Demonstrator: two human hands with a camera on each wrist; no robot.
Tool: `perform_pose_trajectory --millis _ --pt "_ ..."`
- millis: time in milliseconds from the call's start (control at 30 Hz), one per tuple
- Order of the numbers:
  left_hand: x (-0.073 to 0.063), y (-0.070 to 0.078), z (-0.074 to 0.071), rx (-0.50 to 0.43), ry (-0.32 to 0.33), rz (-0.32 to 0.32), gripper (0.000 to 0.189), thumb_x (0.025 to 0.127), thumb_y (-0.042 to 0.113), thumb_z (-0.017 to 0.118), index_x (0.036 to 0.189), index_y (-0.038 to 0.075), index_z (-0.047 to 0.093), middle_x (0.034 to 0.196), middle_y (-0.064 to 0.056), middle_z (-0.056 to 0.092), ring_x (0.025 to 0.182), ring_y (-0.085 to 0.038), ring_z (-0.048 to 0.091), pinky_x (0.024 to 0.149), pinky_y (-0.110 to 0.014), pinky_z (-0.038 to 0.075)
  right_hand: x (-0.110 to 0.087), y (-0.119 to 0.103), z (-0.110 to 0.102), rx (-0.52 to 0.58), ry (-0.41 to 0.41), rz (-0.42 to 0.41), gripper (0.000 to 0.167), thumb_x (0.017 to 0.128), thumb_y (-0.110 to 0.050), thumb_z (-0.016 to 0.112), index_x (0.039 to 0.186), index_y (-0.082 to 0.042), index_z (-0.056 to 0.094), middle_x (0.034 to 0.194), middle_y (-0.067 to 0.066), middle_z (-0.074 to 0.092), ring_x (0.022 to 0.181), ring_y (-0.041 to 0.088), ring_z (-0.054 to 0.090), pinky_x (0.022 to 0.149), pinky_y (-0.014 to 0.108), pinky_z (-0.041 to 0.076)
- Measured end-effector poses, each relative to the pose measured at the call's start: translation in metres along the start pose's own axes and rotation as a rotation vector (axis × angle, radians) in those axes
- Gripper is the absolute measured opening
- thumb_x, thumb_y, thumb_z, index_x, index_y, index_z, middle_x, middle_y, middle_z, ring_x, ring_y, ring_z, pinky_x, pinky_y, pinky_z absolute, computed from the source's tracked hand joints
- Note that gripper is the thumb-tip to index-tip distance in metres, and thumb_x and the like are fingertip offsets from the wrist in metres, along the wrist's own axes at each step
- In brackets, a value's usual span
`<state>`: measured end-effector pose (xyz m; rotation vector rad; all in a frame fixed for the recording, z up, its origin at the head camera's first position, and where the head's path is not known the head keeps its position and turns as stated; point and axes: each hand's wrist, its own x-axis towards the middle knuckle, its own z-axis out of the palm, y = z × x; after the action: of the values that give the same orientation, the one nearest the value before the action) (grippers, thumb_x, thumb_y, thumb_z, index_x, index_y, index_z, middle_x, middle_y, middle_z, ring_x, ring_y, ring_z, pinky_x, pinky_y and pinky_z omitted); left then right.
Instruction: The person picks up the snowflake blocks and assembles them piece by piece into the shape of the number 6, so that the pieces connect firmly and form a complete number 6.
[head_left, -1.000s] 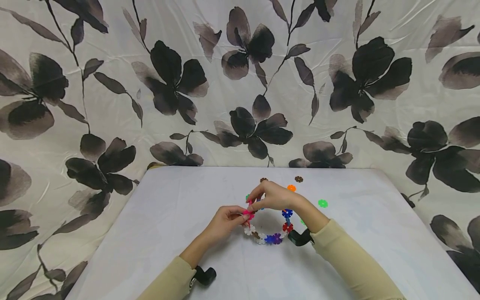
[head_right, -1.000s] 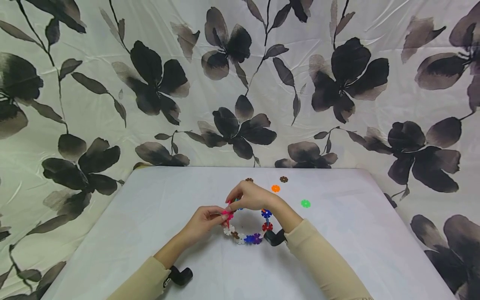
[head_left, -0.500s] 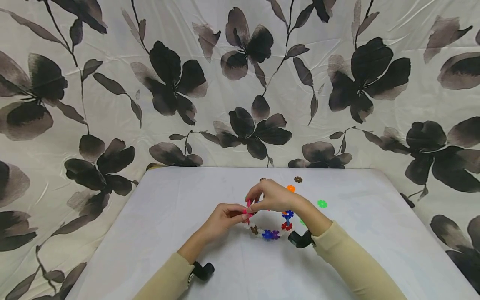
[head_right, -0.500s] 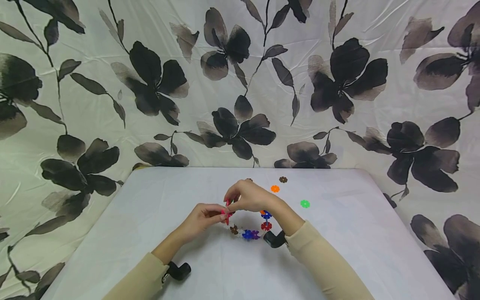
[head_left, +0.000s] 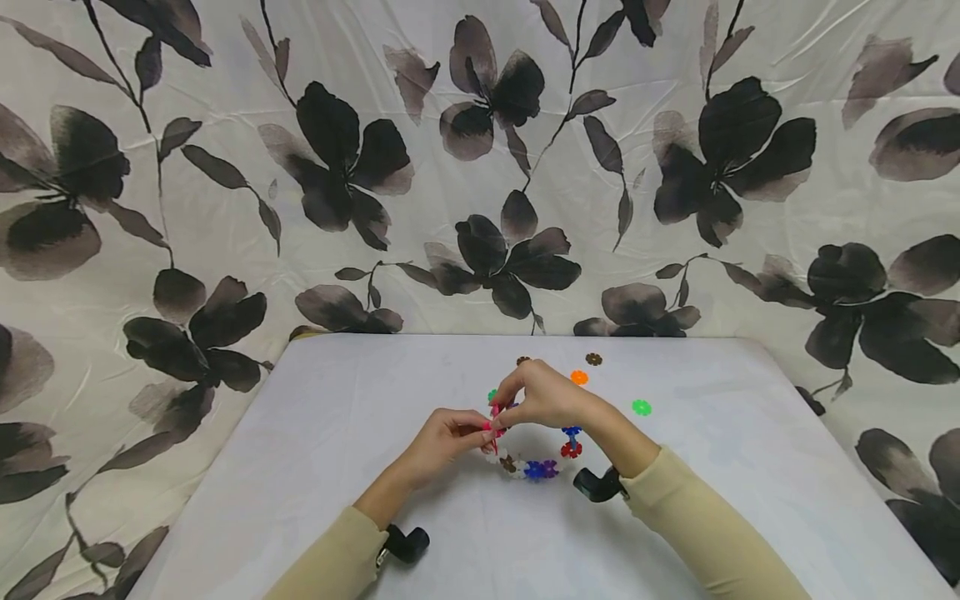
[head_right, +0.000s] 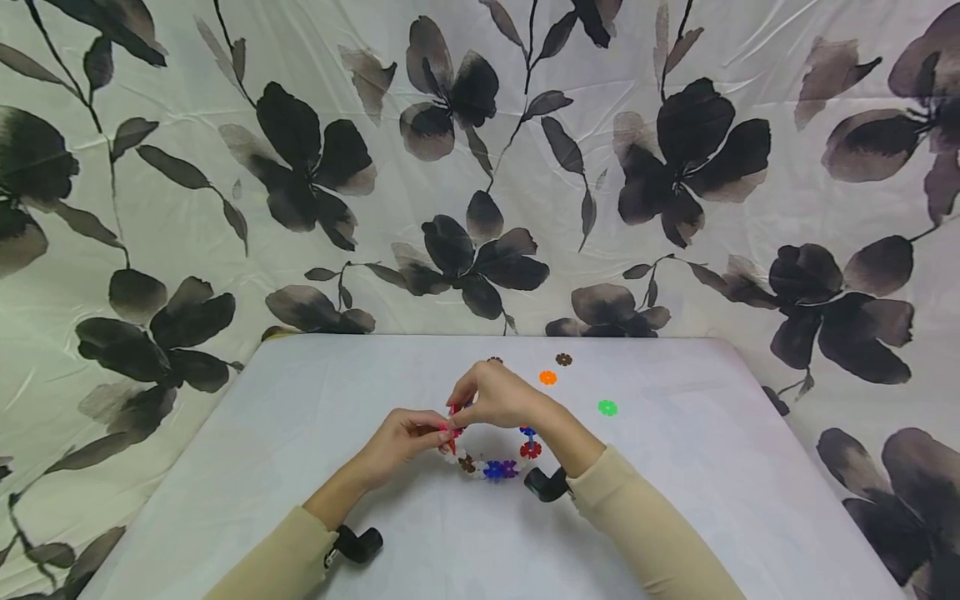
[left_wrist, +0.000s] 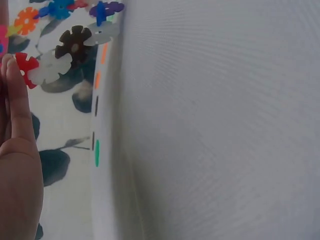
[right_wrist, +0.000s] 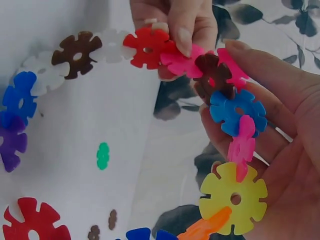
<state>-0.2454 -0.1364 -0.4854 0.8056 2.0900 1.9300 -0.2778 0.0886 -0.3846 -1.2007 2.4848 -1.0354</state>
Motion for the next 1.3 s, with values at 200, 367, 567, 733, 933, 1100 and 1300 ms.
perform_pose_trajectory --millis 200,367,567,733,933,1100,1300 --pt "-0.002 -0.002 -0.001 -0.009 -0.005 0.001 0.016 0.094 0.000 0.071 0.107 -0.010 0.073 0.095 -0.015 0.074 0.081 -0.013 0.071 0.079 -0.033 0.061 -0.001 0.000 0.005 0.013 -0.012 -0.018 0.019 0.083 -0.018 0.088 0.098 -0.007 0.083 0.092 -0.004 0.078 0.085 0.013 0.066 0.071 0.028 0.057" --pt "-0.001 -0.001 -0.001 -0.001 -0.006 -0.011 0.015 0.094 0.002 0.072 0.104 -0.009 0.074 0.094 -0.020 0.074 0.080 -0.014 0.072 0.079 -0.033 0.061 -0.003 0.000 0.007 -0.009 -0.012 -0.018 0.022 0.082 -0.019 0.089 0.100 -0.008 0.083 0.095 -0.002 0.078 0.092 0.023 0.070 0.072 0.027 0.057" --pt "0.000 0.002 -0.004 0.027 -0.003 -0.062 0.015 0.094 0.006 0.074 0.104 -0.004 0.076 0.094 -0.014 0.076 0.081 -0.015 0.072 0.080 -0.036 0.061 -0.002 0.000 0.007 -0.039 -0.009 -0.021 0.019 0.083 -0.017 0.087 0.100 -0.010 0.082 0.097 -0.002 0.078 0.095 0.024 0.070 0.079 0.033 0.058" --pt "0.000 0.002 -0.004 0.034 -0.030 -0.083 0.016 0.095 0.006 0.072 0.108 -0.004 0.074 0.097 -0.011 0.075 0.084 -0.016 0.072 0.085 -0.041 0.060 -0.007 0.003 0.005 -0.045 -0.004 -0.008 0.032 0.085 -0.023 0.086 0.113 -0.010 0.077 0.102 -0.002 0.076 0.098 0.023 0.067 0.081 0.035 0.058" --pt "-0.002 0.003 -0.001 0.047 -0.010 -0.138 0.019 0.095 0.009 0.073 0.111 -0.002 0.074 0.097 -0.011 0.076 0.086 -0.017 0.072 0.091 -0.049 0.058 -0.024 0.010 -0.013 -0.016 0.068 0.045 0.044 0.089 -0.035 0.082 0.123 -0.011 0.072 0.110 -0.002 0.074 0.104 0.024 0.065 0.089 0.041 0.053" --pt "-0.002 0.002 -0.002 0.068 0.030 -0.163 0.019 0.096 0.010 0.072 0.113 -0.001 0.073 0.100 -0.012 0.074 0.088 -0.017 0.070 0.091 -0.050 0.057 -0.046 0.024 -0.036 -0.050 0.153 0.090 0.038 0.095 -0.036 0.074 0.122 -0.010 0.073 0.108 -0.005 0.074 0.101 0.017 0.064 0.093 0.047 0.051" --pt "-0.004 0.003 -0.002 0.073 0.051 -0.160 0.020 0.097 0.009 0.071 0.113 -0.002 0.072 0.100 -0.012 0.073 0.088 -0.017 0.069 0.089 -0.046 0.059 -0.075 0.057 -0.057 -0.078 0.253 0.179 0.032 0.098 -0.030 0.071 0.121 -0.008 0.073 0.110 -0.001 0.074 0.099 0.018 0.064 0.087 0.041 0.052"
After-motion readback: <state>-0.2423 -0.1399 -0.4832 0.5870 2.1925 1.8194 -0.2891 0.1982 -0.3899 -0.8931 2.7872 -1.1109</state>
